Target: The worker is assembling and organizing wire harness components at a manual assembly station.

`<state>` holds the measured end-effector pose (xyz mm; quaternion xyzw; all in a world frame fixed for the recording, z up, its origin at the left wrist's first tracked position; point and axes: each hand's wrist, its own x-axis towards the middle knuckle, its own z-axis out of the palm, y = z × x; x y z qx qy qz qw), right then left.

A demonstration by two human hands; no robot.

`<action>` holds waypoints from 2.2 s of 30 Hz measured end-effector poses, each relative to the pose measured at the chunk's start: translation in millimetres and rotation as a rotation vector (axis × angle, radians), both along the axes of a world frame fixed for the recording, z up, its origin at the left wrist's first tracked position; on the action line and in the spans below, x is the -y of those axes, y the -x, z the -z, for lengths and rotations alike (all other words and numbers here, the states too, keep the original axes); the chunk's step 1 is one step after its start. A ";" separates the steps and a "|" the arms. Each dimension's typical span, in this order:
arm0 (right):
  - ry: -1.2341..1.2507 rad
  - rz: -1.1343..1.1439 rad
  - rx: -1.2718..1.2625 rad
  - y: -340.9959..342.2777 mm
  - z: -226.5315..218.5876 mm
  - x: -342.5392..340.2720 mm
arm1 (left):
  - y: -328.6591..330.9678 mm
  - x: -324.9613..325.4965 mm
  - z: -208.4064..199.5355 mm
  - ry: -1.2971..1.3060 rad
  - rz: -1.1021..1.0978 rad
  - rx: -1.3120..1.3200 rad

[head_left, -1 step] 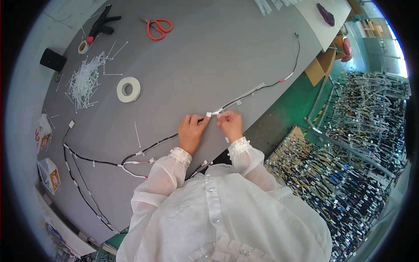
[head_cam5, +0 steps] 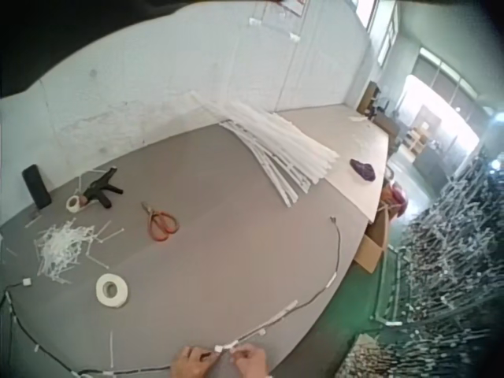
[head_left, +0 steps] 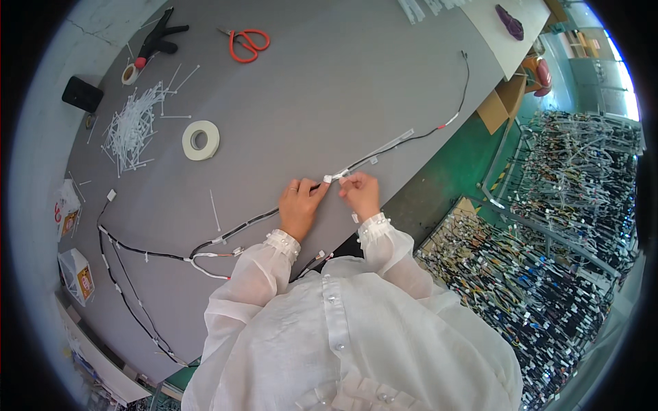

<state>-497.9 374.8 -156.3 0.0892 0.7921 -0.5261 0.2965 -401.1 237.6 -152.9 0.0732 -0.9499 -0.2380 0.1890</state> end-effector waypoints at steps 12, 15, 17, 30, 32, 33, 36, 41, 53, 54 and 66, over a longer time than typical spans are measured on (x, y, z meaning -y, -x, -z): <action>-0.457 -0.230 -0.148 4.3 -22.1 5.4 | 0.4 0.3 -13.4 -0.090 -0.031 0.071; -0.270 -0.171 0.076 13.2 -26.7 11.0 | 1.4 3.8 -21.4 -0.029 -0.041 0.071; -0.471 -0.350 -0.183 15.3 -35.2 21.6 | 16.8 -4.9 -24.7 -0.057 -0.116 0.013; -0.224 -1.038 -1.115 241.6 -44.9 -73.7 | 69.8 -29.7 -19.0 -0.299 -0.566 0.114; -0.067 -0.960 -0.634 255.4 -55.9 -65.7 | 73.5 -33.5 -22.2 -0.317 -0.631 0.142; 0.053 -0.831 -0.183 263.9 -57.1 -61.4 | 77.4 -32.8 -22.9 -0.331 -0.669 0.143; 0.175 -0.920 -0.185 290.1 -50.1 -55.1 | 83.6 -33.9 -15.3 -0.433 -0.766 0.145; -0.112 -1.039 -0.143 311.6 -33.5 -40.5 | 84.4 -34.7 -14.8 -0.373 -0.738 0.166; -0.672 -1.484 -0.805 288.5 -89.1 -2.6 | 80.1 -32.6 -22.9 -0.370 -0.720 0.142; -0.486 -1.473 -1.154 278.1 -93.3 -6.4 | 78.5 -32.0 -24.6 -0.351 -0.681 0.150; 0.338 -1.494 -0.637 203.9 -28.2 19.6 | 105.3 -18.7 -34.4 -0.906 -0.418 0.510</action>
